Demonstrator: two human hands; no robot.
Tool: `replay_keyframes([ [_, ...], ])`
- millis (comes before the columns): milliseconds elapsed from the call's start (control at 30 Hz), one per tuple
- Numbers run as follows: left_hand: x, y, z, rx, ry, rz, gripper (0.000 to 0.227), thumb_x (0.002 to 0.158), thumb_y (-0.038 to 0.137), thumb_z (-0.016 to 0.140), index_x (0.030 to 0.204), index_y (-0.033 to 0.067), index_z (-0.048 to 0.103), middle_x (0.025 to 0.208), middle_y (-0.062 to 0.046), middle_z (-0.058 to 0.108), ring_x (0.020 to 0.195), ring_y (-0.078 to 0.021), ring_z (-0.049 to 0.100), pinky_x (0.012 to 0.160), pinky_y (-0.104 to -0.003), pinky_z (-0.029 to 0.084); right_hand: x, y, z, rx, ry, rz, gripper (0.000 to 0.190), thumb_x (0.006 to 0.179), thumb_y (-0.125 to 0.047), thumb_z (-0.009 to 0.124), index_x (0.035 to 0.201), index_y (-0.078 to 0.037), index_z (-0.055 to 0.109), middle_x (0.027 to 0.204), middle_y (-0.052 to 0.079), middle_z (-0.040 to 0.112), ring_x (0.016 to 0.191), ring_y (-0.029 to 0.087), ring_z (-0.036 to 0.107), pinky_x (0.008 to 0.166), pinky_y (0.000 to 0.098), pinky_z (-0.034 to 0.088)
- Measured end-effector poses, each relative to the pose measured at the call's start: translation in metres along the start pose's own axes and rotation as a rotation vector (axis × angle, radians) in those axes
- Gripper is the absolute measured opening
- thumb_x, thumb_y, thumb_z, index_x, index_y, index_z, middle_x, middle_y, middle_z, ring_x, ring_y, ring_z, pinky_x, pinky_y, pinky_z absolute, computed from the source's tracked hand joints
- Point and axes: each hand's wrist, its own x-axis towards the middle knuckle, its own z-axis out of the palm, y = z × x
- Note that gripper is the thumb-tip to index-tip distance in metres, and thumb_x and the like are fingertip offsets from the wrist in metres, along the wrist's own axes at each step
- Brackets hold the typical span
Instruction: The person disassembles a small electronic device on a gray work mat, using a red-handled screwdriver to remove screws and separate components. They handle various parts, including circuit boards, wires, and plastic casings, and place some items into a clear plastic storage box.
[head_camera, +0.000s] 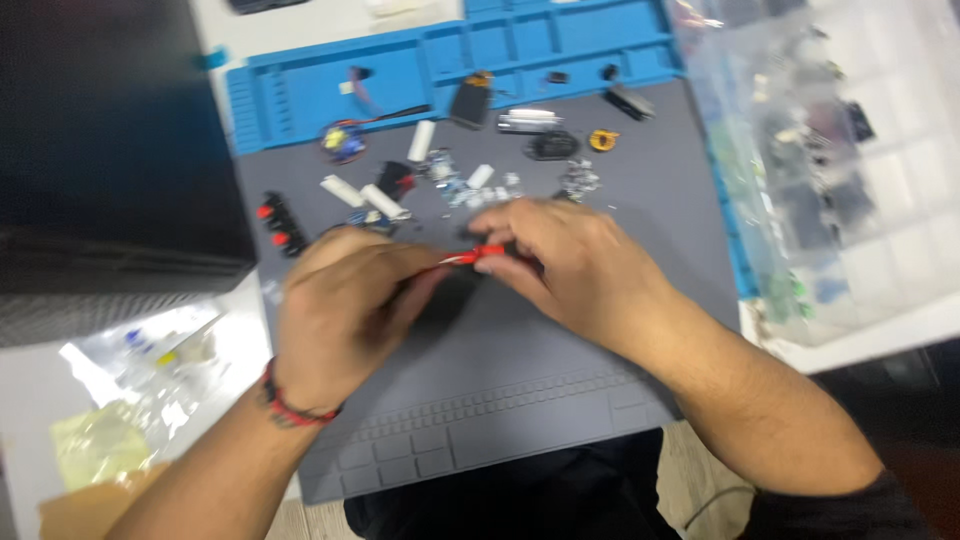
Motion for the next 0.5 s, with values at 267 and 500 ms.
replay_keyframes([
  [267,-0.004,-0.007,0.001,0.069,0.043,-0.014,0.007,0.095,0.005,0.080,0.097,0.0061,0.073,0.091,-0.002,0.074,0.078,-0.0218,0.064,0.073,-0.035,0.050,-0.069,0.043,-0.134,-0.224,0.336,0.124,0.010,0.131,0.009,0.062,0.121,0.009,0.060,0.124,0.026,0.070,0.118,0.035,0.070,0.098,0.0394,0.049],
  [500,-0.009,-0.010,0.006,0.062,-0.008,-0.007,0.008,0.096,0.007,0.077,0.103,0.0082,0.074,0.085,0.001,0.071,0.076,-0.0216,0.060,0.076,-0.036,0.050,-0.085,0.311,-0.215,-0.286,0.535,0.487,0.035,0.141,-0.010,0.064,0.109,-0.013,0.050,0.102,0.000,0.052,0.097,0.011,0.047,0.084,0.0387,0.039],
])
